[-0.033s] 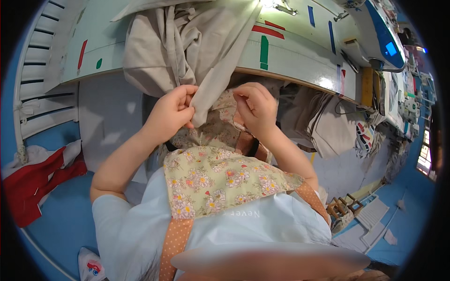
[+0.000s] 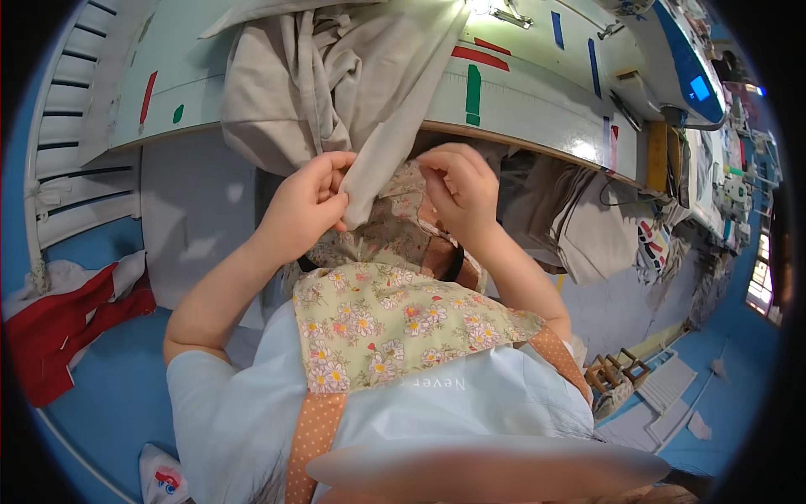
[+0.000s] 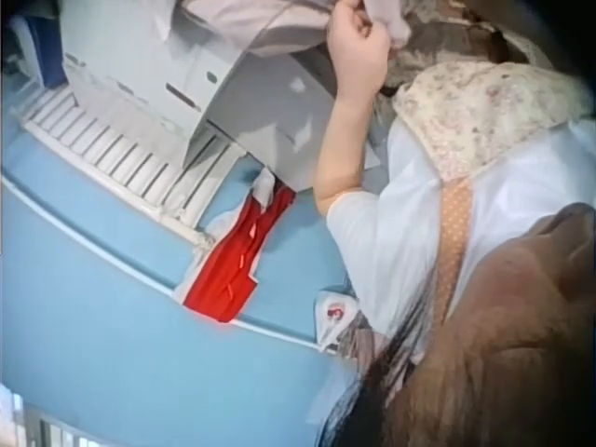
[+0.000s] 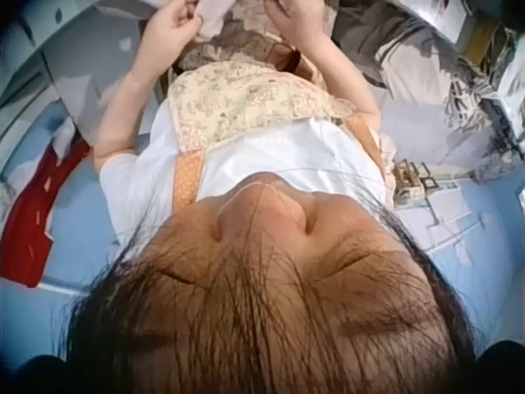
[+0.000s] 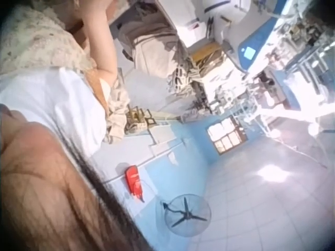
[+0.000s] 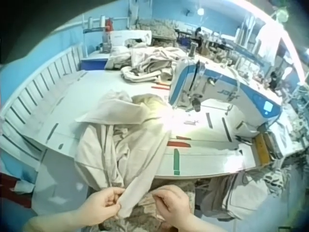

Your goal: Sewing together pieces of light-colored fabric using an industrial sewing machine.

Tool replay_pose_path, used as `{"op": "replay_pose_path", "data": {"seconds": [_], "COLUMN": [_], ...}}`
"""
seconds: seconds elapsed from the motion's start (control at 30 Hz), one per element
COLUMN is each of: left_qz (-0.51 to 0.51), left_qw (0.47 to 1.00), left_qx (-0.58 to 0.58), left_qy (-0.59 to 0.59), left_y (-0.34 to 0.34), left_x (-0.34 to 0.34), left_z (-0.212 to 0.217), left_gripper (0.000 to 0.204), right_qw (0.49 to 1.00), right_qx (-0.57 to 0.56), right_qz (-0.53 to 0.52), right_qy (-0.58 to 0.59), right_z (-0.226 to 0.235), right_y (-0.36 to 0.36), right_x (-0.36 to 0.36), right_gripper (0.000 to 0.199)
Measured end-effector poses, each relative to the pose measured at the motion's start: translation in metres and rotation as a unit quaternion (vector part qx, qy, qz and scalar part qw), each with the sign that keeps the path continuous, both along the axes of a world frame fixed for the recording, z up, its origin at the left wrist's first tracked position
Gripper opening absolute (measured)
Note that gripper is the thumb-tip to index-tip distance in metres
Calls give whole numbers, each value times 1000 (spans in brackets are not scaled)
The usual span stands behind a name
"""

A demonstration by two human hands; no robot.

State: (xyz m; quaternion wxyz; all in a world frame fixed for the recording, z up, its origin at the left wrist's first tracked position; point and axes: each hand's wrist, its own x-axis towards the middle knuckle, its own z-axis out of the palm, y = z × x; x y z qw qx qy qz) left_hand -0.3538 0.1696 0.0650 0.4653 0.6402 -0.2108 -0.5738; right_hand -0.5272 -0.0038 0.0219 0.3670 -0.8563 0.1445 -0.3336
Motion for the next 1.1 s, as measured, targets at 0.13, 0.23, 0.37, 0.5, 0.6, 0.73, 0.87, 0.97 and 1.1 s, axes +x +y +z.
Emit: {"op": "replay_pose_path", "data": {"seconds": [0.13,0.23,0.37,0.5,0.6,0.73,0.87,0.97,1.1], "left_qz": [45,73,54,73,90,98,78,56,27], "left_qw": [992,980,938,914,912,879,894,903,908], "left_qx": [-84,-112,-97,-117,-129,-159,-143,-151,-211], "left_qy": [-86,-149,-328,-383,-378,-439,-417,-398,-360], "left_y": [17,20,25,29,30,29,24,20,15], "left_x": [-20,-32,-38,-40,-40,-38,-34,-28,-23], "left_z": [-2,-2,2,-1,-7,-16,-14,-11,-2], "left_gripper": [54,57,57,56,50,46,27,18,17], "right_qw": [993,981,950,923,924,923,912,922,958], "right_qx": [-84,-111,-132,-135,-143,-165,-214,-218,-268], "right_qz": [72,158,270,320,321,320,312,283,106], "right_qy": [-35,-27,80,164,147,136,157,147,-3], "right_z": [32,52,62,61,55,54,52,51,43], "right_y": [-18,-30,-39,-41,-36,-32,-31,-29,-19], "right_x": [24,48,70,82,81,78,72,66,38], "right_gripper": [28,29,26,19,16,15,11,14,24]}}
